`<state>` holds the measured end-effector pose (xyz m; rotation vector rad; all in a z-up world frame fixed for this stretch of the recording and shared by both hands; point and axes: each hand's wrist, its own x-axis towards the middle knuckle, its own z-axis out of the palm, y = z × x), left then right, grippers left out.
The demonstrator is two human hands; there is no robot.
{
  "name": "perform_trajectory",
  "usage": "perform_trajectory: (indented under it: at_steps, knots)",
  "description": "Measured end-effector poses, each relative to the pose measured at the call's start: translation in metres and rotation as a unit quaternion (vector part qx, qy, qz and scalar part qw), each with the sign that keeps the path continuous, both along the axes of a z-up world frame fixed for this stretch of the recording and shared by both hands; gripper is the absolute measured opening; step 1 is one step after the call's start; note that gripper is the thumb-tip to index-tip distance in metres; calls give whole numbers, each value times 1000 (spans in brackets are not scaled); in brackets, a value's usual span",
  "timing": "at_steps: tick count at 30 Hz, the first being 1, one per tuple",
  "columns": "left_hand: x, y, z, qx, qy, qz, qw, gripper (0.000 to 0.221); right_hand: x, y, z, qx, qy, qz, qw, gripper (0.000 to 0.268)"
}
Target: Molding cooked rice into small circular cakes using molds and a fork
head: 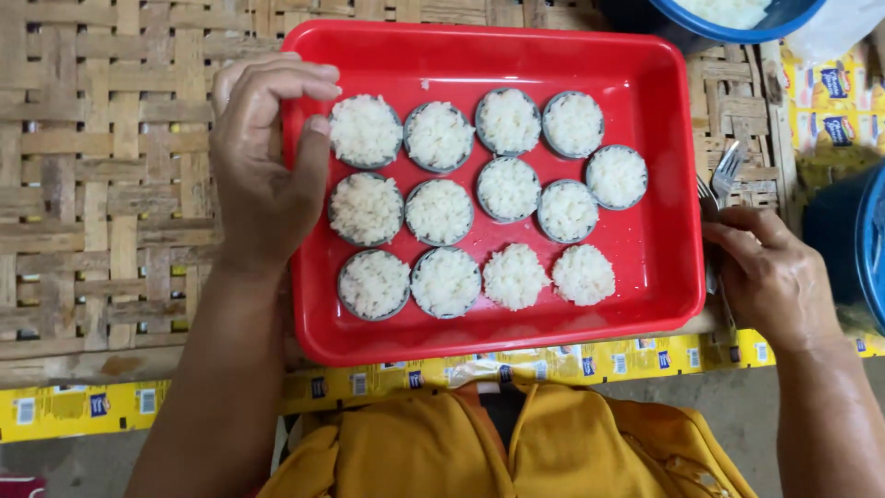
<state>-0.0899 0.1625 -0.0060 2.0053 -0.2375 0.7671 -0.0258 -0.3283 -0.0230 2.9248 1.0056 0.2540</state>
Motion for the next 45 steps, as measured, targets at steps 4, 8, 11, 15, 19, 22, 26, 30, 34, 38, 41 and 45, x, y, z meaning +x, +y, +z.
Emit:
perform_trajectory:
  at_steps: [4, 8, 11, 15, 19, 22, 26, 30, 34, 38, 41, 45]
  knots:
    - [-5, 4, -11, 17, -4, 11, 1000, 18, -7, 15, 30, -8, 60, -1, 998, 36]
    - [-6, 6, -17, 21, -14, 13, 1000, 20, -1, 14, 41, -18, 24, -35, 999, 32]
    - [-7, 5, -16, 31, -18, 14, 999, 20, 6, 40, 56, 51, 1, -13, 999, 23]
    - [-6, 5, -17, 43, -6, 17, 999, 19, 9, 112, 75, 61, 64, 38, 995, 48]
    - [-7, 5, -18, 53, 5, 30, 998, 29, 51, 118, 30, -81, 115, -28, 990, 80]
    - [-5, 5, -25, 8, 46, 41, 998, 52, 62, 118, 15, -108, 83, -8, 991, 85]
    - [-2, 6, -30, -107, 93, -16, 990, 64, 63, 116, 4, -63, 87, 5, 994, 90]
    - [-1, 8, -36, -139, 132, -20, 981, 65, 59, 118, 14, -2, 36, 36, 999, 78]
    - [-2, 11, -42, -163, 133, -36, 977, 63, 53, 116, 18, -15, 8, 25, 1000, 76]
    - [-2, 11, -42, -153, 141, -35, 977, 64, 46, 116, 24, -10, -18, 33, 999, 68]
    - [-2, 11, -41, -150, 148, -31, 977, 64, 37, 122, 39, 32, -16, 39, 999, 51]
    - [-2, 12, -43, -152, 161, -22, 975, 65, 39, 114, 39, 85, -52, 37, 994, 20]
